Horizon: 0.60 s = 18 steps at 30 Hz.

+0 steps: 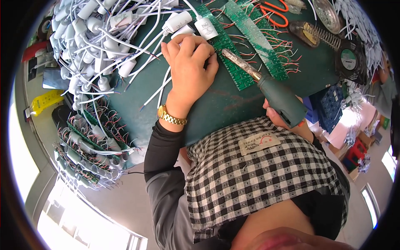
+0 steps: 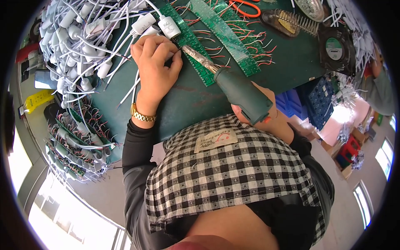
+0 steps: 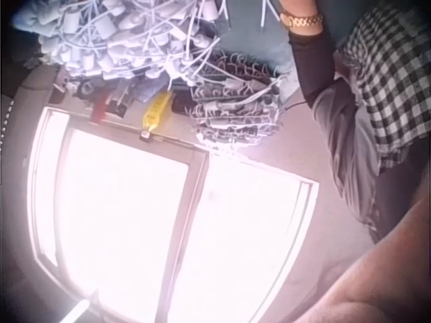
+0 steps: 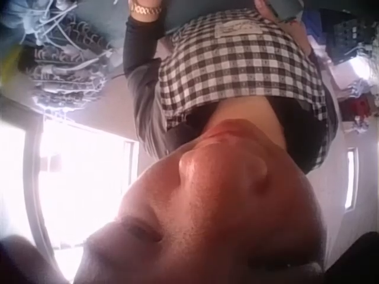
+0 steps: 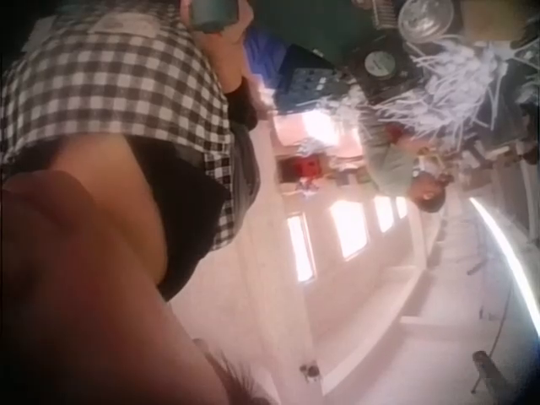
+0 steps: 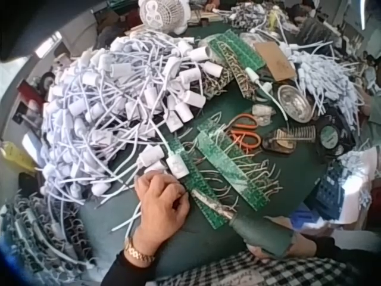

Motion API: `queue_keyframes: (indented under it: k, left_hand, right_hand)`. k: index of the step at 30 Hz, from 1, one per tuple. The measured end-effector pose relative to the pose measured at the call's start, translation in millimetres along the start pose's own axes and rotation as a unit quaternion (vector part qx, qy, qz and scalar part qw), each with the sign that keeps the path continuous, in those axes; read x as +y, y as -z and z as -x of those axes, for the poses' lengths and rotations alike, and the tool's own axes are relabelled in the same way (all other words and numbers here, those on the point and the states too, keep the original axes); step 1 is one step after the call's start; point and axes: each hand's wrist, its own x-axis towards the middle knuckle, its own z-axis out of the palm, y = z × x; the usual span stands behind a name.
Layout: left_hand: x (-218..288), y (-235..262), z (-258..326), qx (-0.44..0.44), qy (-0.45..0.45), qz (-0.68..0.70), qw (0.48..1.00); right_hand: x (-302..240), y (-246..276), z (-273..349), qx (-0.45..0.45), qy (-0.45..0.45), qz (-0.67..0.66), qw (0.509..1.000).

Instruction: The person secures electronic components and wiring onto green circuit boards by applying hot glue with a hot glue gun.

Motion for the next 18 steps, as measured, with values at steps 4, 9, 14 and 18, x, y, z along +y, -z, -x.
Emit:
queue_keyframes:
  k: [4,9,14,18]
  left_hand:
    - [2.7,1.0,0.1,-0.005,0.020,-0.022,1.000]
    - [2.9,1.6,-0.6,-0.005,0.025,-0.020,0.999]
    - [2.5,2.3,-0.3,-0.002,0.022,-0.020,1.000]
    - [1.8,0.4,-0.9,0.001,0.016,-0.012,1.000]
  right_hand:
    - [-1.4,2.2,-2.6,-0.023,0.012,0.001,1.000]
    - [-0.6,-0.6,-2.1,-0.008,0.023,0.021,0.999]
    - [4.0,-1.5,5.2,0.008,0.042,0.106,0.993]
    - [10.7,-0.1,10.1,0.009,0.050,0.176,0.983]
